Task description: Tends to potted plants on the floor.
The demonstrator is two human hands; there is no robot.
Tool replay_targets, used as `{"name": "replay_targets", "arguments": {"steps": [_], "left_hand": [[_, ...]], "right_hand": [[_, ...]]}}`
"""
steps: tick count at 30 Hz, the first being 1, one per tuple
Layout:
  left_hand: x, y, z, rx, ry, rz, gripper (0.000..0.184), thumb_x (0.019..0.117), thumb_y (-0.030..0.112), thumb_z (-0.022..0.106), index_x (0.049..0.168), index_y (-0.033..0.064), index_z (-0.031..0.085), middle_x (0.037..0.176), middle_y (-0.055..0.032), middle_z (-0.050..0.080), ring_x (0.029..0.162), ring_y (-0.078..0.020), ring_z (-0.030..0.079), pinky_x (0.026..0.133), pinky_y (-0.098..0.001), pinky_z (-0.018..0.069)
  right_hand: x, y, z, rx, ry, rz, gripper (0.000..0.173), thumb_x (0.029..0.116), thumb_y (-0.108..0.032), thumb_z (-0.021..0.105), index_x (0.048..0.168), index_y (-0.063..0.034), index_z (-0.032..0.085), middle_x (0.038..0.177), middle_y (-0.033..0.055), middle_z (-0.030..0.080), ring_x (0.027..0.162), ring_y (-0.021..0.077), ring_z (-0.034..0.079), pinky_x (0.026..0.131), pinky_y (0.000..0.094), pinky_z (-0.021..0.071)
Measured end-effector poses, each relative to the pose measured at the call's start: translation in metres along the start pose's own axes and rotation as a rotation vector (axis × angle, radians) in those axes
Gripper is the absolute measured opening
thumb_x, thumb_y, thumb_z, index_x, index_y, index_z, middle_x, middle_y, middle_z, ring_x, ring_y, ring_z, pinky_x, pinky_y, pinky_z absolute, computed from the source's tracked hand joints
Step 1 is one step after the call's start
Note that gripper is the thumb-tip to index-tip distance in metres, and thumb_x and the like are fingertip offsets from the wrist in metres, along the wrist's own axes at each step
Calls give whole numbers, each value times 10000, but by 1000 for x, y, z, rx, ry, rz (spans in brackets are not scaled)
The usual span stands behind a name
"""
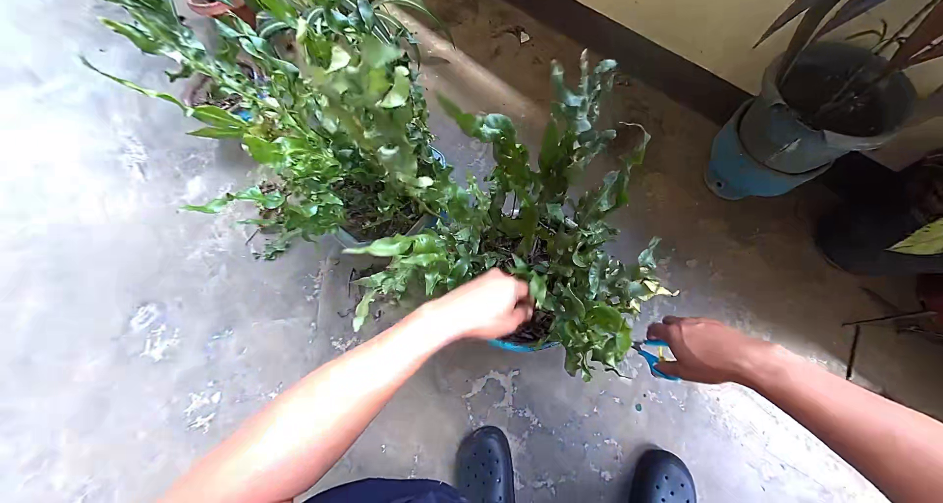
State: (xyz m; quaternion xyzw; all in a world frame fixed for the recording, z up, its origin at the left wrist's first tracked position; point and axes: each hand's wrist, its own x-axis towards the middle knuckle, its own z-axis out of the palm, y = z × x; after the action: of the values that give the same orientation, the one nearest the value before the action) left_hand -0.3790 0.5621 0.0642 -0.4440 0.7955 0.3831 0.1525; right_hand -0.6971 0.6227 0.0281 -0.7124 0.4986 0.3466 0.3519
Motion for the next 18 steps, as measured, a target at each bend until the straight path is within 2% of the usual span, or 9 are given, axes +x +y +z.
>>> {"name": "replay_targets", "arguments": {"steps": [1, 3, 5, 9, 12, 14, 16, 17, 18], "left_hand": [[7, -3, -6, -37, 141, 38, 268, 1071, 172, 518, 1201, 36, 708, 1065, -164, 731, 1007, -309, 710, 936, -551, 544], [29, -8, -18, -96, 293, 30, 312, 1058, 119, 503, 1322, 40, 650, 1186, -177, 722, 1090, -323, 712, 993, -566, 541], [51, -7, -21, -84, 244, 0, 413, 1014, 70, 535, 1424, 36, 570, 1267, -233, 679, 1177, -396, 664, 1026, -619, 494], [63, 8, 4, 5, -62, 50, 264, 1009, 47, 521, 1214, -1, 681, 1088, -225, 700, 1051, -384, 674, 903, -612, 520], [50, 0, 10, -32, -175, 141, 364, 1006, -27, 460, 1250, 56, 717, 1120, -171, 725, 1085, -319, 678, 951, -562, 513], [50, -17, 5, -153, -125, 102, 296, 1012, -15, 505, 1134, 62, 763, 1039, -141, 739, 985, -275, 685, 900, -535, 523], [59, -36, 5, -177, 11, 65, 139, 986, 62, 627, 1040, 31, 752, 963, -158, 737, 932, -310, 705, 875, -577, 543], [64, -41, 6, -156, 82, 57, 121, 965, 76, 669, 1044, 9, 731, 960, -184, 725, 928, -342, 702, 868, -596, 537], [69, -40, 6, -107, 114, 41, 179, 970, 101, 686, 1122, 16, 726, 1041, -194, 732, 1006, -359, 703, 933, -606, 529]], "right_hand": [[2, -1, 2, 19, 20, -3, 552, 997, -434, 648, 1384, -48, 568, 1293, 251, 605, 1175, 445, 614, 962, 633, 488], [4, 1, 13, 52, 14, 6, 561, 992, -442, 653, 1386, -52, 567, 1282, 249, 610, 1180, 435, 614, 971, 620, 486], [4, 7, 30, 65, -53, 42, 555, 990, -438, 657, 1377, -47, 578, 1282, 258, 617, 1208, 443, 602, 991, 624, 474], [4, 26, 62, 63, -190, 122, 561, 993, -449, 654, 1360, -31, 587, 1279, 264, 626, 1223, 441, 600, 1010, 619, 468], [5, 44, 82, 94, -228, 148, 558, 985, -458, 664, 1329, -23, 601, 1230, 270, 650, 1188, 447, 620, 983, 630, 477], [9, 54, 90, 97, -248, 165, 563, 987, -458, 663, 1330, -16, 602, 1234, 274, 651, 1195, 453, 617, 988, 636, 473], [15, 59, 94, 78, -261, 178, 560, 990, -456, 654, 1330, -14, 596, 1239, 268, 649, 1200, 448, 615, 986, 633, 474], [17, 59, 93, 71, -261, 182, 562, 990, -455, 655, 1331, -13, 594, 1241, 267, 647, 1202, 446, 615, 985, 634, 474], [19, 58, 91, 68, -257, 181, 559, 990, -448, 655, 1333, -11, 592, 1242, 268, 646, 1202, 445, 615, 986, 634, 473]]}}
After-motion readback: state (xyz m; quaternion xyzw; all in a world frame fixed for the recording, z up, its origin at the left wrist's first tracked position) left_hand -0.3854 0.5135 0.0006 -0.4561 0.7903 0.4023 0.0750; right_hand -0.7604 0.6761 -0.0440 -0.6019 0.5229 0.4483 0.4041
